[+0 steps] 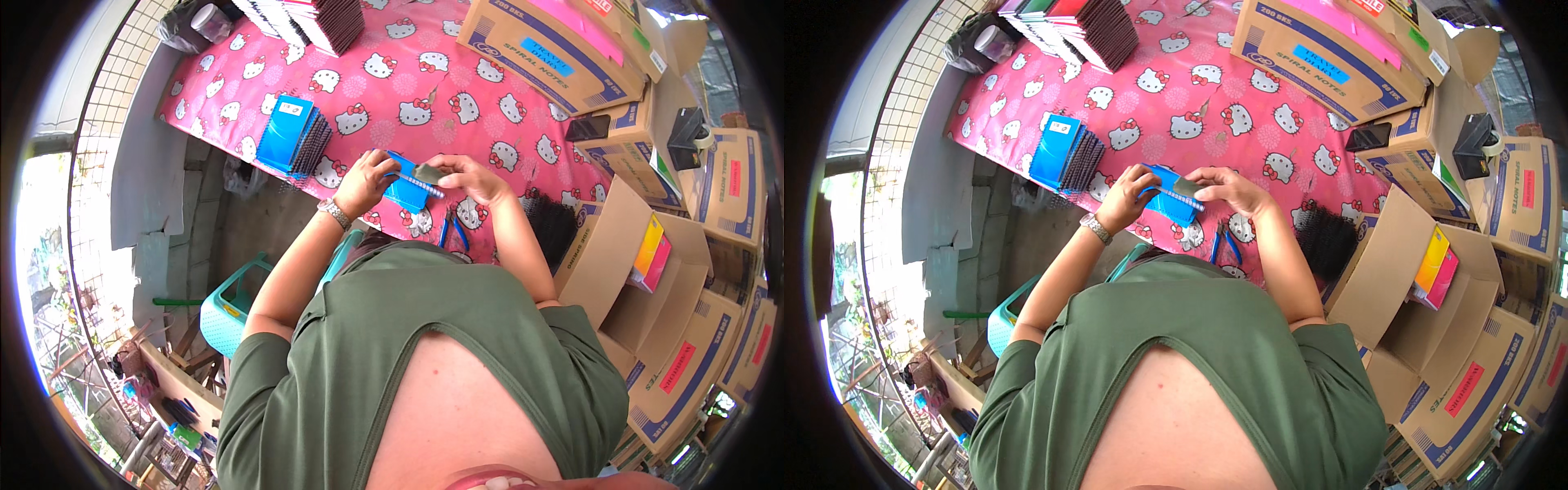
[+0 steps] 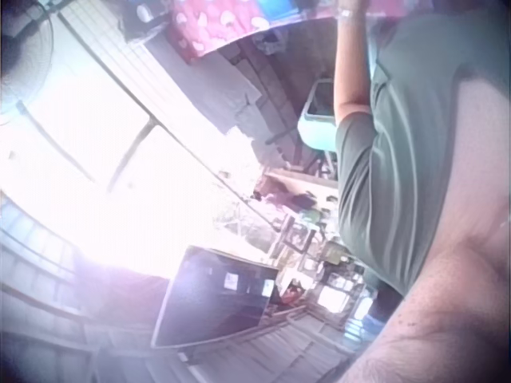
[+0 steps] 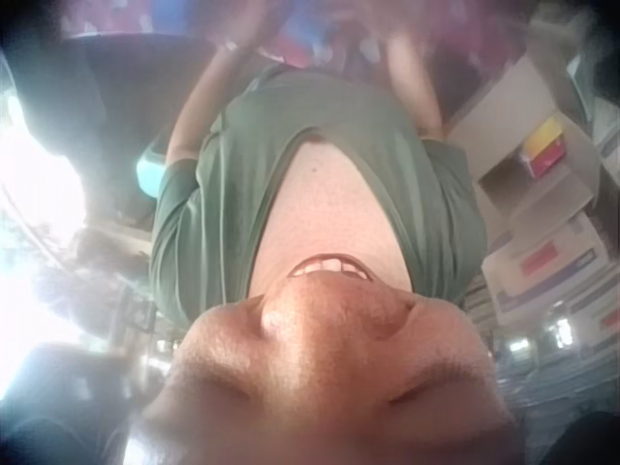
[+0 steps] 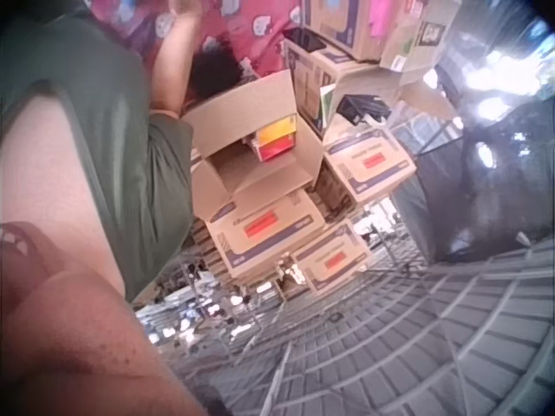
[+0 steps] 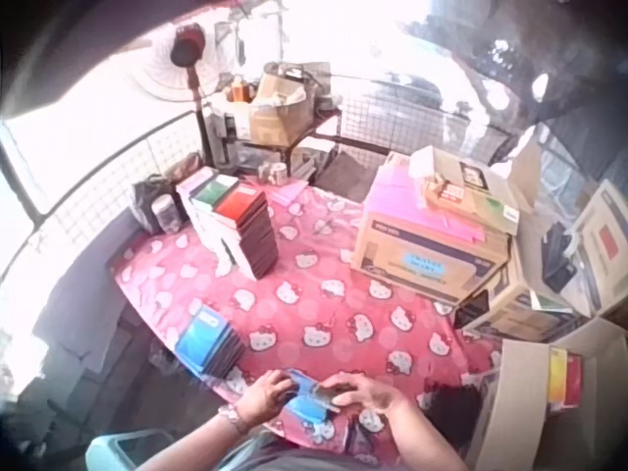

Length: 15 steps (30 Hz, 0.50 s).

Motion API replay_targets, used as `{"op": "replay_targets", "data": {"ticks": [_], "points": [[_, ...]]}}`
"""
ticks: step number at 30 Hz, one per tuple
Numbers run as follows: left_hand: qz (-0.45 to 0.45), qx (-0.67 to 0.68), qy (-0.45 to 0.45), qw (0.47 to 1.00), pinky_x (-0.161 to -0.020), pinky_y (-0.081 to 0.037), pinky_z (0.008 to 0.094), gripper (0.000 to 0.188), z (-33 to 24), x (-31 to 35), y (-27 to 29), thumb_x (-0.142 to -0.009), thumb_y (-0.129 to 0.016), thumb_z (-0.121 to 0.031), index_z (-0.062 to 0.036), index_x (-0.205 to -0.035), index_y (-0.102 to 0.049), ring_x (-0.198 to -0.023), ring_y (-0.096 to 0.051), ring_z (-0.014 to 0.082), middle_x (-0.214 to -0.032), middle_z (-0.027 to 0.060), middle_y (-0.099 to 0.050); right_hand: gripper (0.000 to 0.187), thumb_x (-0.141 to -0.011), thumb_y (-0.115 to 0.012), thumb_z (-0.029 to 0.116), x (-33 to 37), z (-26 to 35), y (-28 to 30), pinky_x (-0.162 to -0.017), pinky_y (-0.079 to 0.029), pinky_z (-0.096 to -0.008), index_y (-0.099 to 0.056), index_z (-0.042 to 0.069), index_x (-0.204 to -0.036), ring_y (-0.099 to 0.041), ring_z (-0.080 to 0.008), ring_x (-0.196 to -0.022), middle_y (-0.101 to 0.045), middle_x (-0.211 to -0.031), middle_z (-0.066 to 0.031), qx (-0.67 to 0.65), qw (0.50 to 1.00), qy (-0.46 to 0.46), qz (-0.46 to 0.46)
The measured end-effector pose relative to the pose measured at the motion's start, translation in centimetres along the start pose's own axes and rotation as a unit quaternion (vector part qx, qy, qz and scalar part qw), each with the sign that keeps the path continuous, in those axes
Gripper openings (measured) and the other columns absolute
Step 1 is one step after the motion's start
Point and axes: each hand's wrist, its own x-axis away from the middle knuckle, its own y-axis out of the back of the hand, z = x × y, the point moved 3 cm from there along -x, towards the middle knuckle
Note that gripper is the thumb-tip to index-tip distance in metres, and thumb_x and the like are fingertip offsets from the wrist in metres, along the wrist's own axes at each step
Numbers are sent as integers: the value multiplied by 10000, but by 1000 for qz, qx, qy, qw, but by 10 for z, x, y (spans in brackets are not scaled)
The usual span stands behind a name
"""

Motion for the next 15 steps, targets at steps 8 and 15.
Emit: {"op": "replay_targets", "data": {"ticks": [8,15], "points": [[19,83,23,996,-831,-517,422,204,7,0,-6,-876,-687,-93,-79,-1065,-613,-970,-601,348,-1060,131,-551,406,-806,-725,123,0,11,-3,-1018,-418,-326,-656,42,-1198,-581,-153,-1111,-658,-1160,-48,-76,996,28,42],[44,98,28,994,-838,-521,424,209,7,-7,-9,-880,-688,-102,-80,-1075,-616,-988,-611,345,-1075,130,-562,444,-760,-745,270,-6,9,-2,-1016,-402,-343,-675,28,-1125,-577,-179,-1100,-654,-1149,-60,-20,997,23,77]]}}
